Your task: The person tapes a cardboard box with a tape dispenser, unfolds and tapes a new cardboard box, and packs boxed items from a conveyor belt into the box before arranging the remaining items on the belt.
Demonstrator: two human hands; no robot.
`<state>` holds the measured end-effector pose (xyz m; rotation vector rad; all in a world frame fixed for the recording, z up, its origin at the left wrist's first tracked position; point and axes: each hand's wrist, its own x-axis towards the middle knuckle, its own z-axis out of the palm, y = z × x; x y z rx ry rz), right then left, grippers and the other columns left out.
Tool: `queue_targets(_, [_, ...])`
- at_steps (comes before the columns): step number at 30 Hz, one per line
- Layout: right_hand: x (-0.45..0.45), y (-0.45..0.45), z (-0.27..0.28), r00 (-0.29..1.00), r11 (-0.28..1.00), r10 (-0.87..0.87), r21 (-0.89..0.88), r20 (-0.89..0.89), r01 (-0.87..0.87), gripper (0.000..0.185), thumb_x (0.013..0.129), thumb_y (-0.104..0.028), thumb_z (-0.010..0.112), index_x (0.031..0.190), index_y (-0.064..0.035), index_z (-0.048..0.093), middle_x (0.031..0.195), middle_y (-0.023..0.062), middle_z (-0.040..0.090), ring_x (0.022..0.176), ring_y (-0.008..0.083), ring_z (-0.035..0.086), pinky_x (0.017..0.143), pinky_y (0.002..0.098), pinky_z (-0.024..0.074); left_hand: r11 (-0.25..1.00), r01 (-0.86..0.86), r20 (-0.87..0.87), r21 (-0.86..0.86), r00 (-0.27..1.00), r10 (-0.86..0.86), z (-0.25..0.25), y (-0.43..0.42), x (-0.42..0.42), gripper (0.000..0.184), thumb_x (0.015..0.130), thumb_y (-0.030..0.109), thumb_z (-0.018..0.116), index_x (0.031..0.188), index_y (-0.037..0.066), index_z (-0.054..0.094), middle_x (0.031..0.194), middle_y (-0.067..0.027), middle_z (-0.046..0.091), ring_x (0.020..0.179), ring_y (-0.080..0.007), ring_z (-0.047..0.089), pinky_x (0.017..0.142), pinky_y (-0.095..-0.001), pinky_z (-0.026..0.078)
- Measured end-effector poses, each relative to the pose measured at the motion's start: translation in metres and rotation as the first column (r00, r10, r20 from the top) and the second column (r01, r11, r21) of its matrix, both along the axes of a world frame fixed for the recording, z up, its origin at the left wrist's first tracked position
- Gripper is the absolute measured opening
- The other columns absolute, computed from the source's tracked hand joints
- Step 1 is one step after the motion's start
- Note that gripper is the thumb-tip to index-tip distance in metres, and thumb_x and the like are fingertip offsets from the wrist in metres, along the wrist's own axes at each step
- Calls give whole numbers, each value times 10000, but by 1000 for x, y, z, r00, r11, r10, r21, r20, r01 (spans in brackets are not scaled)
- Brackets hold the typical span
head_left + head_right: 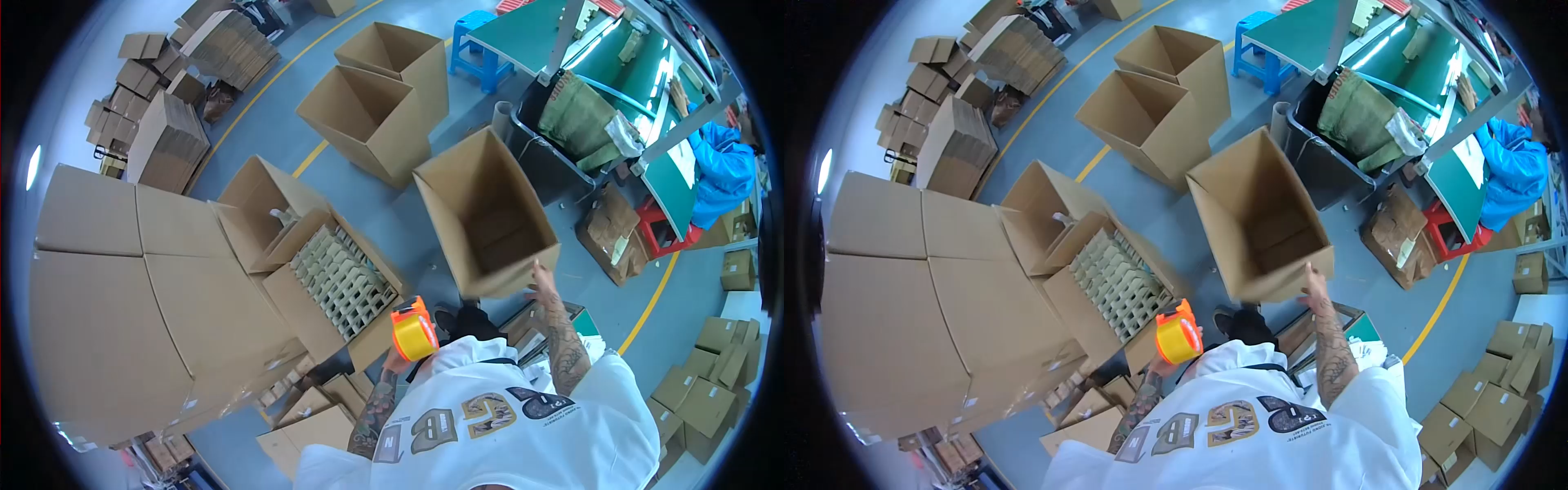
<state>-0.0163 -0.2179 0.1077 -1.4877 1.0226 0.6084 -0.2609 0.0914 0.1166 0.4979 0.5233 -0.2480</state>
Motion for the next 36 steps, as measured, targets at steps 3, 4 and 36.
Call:
queue_targets(3, [-3, 17, -36, 828, 755, -544, 349, -138, 555, 778, 762, -402, 673, 1351, -48, 310, 1269, 129, 448, 1161, 223, 403, 912, 386, 399, 992, -78, 18, 103, 997, 77, -17, 23, -21, 541, 903, 371, 485, 1349, 97, 346, 1312, -146, 450, 1203, -278, 452, 979, -420, 398])
queue_targets(4, [-3, 21, -43, 735, 627, -646, 408, -204, 664, 795, 758, -414, 678, 1357, -55, 298, 1277, 129, 440, 1176, 224, 389, 920, 391, 393, 982, -118, 29, 150, 993, 115, -25, 32, -24, 561, 895, 396, 486, 1356, 110, 342, 1328, -141, 439, 1223, -286, 433, 985, -428, 386])
queue_targets(36, [282, 259, -56, 832, 850, 437, 148, 342, -506, 467, 842, -317, 620, 1203, -58, 474, 891, 50, 560, 703, 122, 555, 549, 236, 449, 720, -690, -47, 76, 718, 694, -29, 154, 137, 392, 918, 293, 458, 1267, 116, 431, 1269, -98, 487, 1142, -306, 478, 936, -512, 391])
